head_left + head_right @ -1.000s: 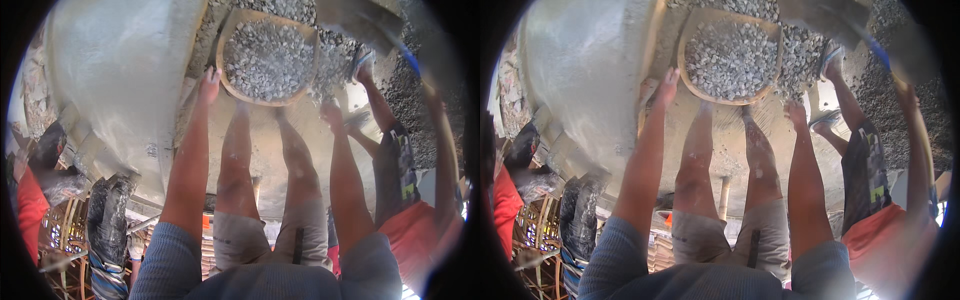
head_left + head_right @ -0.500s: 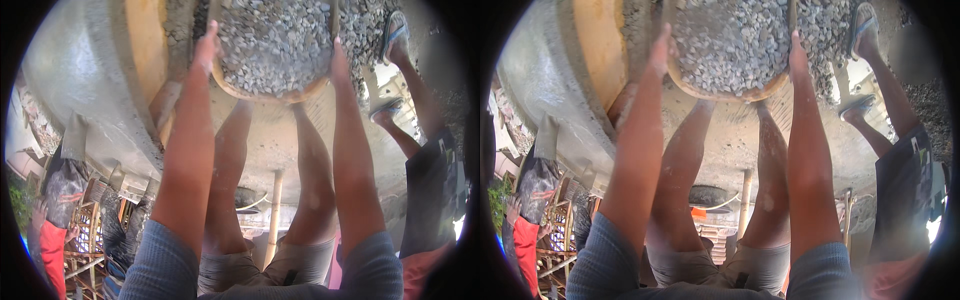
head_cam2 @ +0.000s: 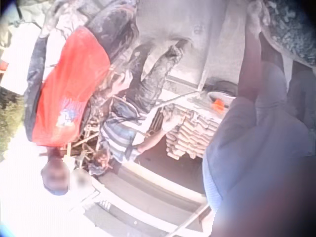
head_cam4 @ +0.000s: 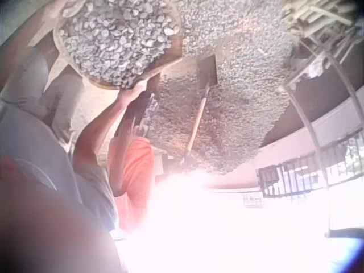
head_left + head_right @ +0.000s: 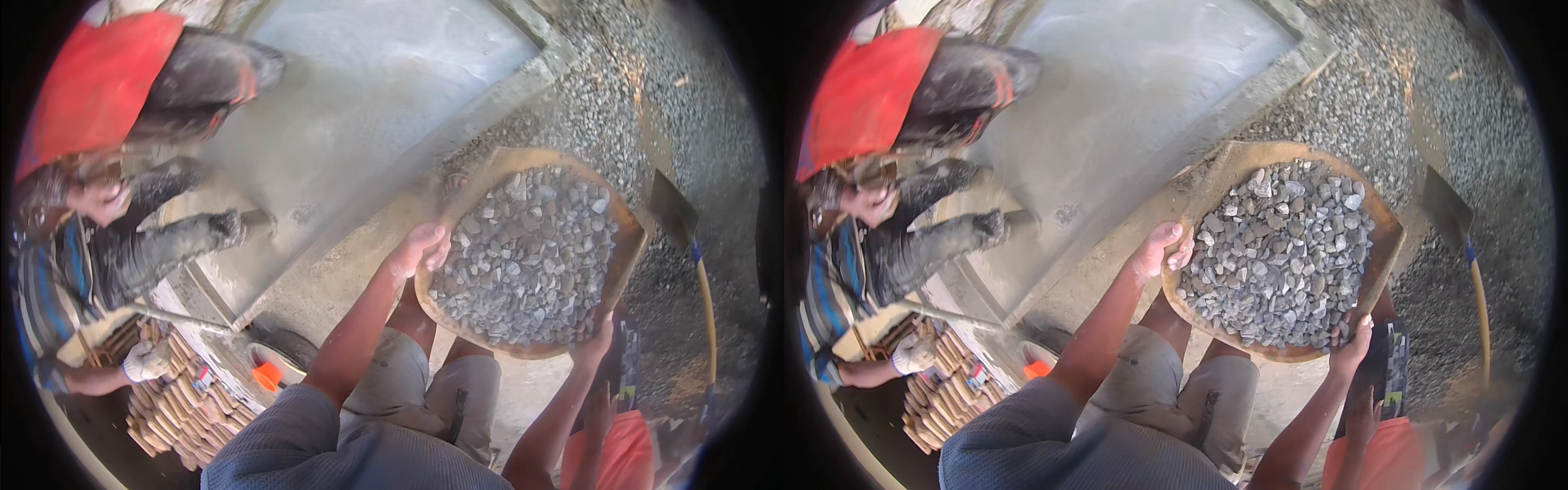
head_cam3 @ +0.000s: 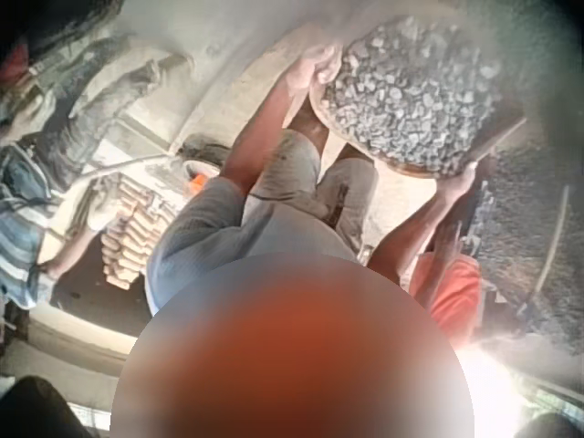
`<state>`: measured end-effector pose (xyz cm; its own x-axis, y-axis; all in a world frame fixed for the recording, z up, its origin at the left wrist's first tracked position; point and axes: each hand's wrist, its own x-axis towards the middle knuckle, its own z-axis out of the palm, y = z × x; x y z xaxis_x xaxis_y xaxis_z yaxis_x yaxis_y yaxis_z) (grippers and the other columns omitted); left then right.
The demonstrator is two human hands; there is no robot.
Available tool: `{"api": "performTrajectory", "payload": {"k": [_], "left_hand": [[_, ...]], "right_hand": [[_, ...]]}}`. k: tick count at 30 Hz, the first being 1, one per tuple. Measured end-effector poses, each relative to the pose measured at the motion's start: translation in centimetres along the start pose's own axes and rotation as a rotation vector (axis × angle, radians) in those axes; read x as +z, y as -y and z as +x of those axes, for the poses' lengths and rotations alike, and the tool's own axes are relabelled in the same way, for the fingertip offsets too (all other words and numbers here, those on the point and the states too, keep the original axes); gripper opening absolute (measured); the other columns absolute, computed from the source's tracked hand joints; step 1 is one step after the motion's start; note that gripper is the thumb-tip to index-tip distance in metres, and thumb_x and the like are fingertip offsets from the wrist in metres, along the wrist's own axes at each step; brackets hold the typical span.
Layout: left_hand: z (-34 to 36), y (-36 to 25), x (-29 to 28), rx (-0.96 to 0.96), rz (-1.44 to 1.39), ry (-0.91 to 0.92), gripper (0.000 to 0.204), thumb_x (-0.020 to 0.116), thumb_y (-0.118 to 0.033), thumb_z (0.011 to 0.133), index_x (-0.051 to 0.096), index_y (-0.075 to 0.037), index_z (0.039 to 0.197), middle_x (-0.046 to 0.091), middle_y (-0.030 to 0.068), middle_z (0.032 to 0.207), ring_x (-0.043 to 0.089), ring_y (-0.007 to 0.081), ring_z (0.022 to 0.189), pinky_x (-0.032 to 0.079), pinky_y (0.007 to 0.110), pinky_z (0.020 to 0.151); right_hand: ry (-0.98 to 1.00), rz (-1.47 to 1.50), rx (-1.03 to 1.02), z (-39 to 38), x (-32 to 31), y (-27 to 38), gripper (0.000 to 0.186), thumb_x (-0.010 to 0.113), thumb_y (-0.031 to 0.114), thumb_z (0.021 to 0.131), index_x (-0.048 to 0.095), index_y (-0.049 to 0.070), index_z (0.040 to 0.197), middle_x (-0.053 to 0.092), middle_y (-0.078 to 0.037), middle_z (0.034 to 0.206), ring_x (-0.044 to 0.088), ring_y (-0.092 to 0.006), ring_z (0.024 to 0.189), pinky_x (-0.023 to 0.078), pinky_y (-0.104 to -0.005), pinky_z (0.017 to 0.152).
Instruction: The person repeatedly picks up a shallow basket filled with gravel and pours it into a rectangular concrete form. Other workers are present, one smoothing the wet concrete and another shoveling aggregate into the basket. The camera wearer cycles between the form and the aggregate pile, refilling and emptying the basket multiple times.
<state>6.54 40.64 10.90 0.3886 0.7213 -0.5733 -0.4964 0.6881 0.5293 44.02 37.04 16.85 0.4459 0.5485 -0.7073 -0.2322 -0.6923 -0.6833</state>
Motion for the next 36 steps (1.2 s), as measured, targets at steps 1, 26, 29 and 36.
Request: {"api": "performTrajectory", "payload": {"k": [1,26,29,36], "left_hand": [[-3.9,0.3,2.4,0.070,-0.061,-0.032,0.043,0.048,-0.043,0.092,0.048,-0.011,0.065,0.043,-0.0018,0.050,0.038,0.0071,0.040,0.030,0.021,0.040],[-86.1,34.0,-31.0,0.419,-0.985,-1.202,0.050,0.062,-0.049,0.084,0.047,-0.010,0.056,0.041,-0.0005,0.048,0.040,0.0106,0.040,0.029,0.029,0.037],[-96.3,37.7,-39.0,0.444,-0.984,-1.212,0.045,0.065,-0.042,0.084,0.049,-0.009,0.057,0.044,0.0001,0.049,0.042,0.0123,0.041,0.034,0.030,0.040],[-111.7,42.5,-59.9,0.589,-0.687,-1.380,0.020,0.057,-0.019,0.087,0.056,-0.004,0.074,0.053,0.0026,0.063,0.050,0.0130,0.052,0.043,0.027,0.054]], "right_hand": [[-0.060,0.037,0.085,-3.1,-0.5,2.0,0.040,0.050,0.046,0.091,0.056,0.007,0.094,0.050,0.000,0.077,0.047,-0.0093,0.061,0.035,-0.0224,0.050],[0.954,-1.347,0.000,-62.0,34.2,-51.2,0.043,0.037,0.045,0.096,0.059,0.009,0.102,0.060,0.000,0.074,0.048,-0.0103,0.051,0.036,-0.0237,0.046],[0.921,-1.317,0.250,-69.0,39.6,-63.5,0.039,0.037,0.044,0.095,0.059,0.012,0.097,0.056,0.001,0.068,0.047,-0.0126,0.053,0.037,-0.0273,0.047],[1.097,-1.491,0.382,-78.4,56.4,-84.2,0.038,0.041,0.046,0.095,0.054,0.012,0.085,0.046,0.000,0.060,0.045,-0.0137,0.050,0.041,-0.0313,0.046]]}}
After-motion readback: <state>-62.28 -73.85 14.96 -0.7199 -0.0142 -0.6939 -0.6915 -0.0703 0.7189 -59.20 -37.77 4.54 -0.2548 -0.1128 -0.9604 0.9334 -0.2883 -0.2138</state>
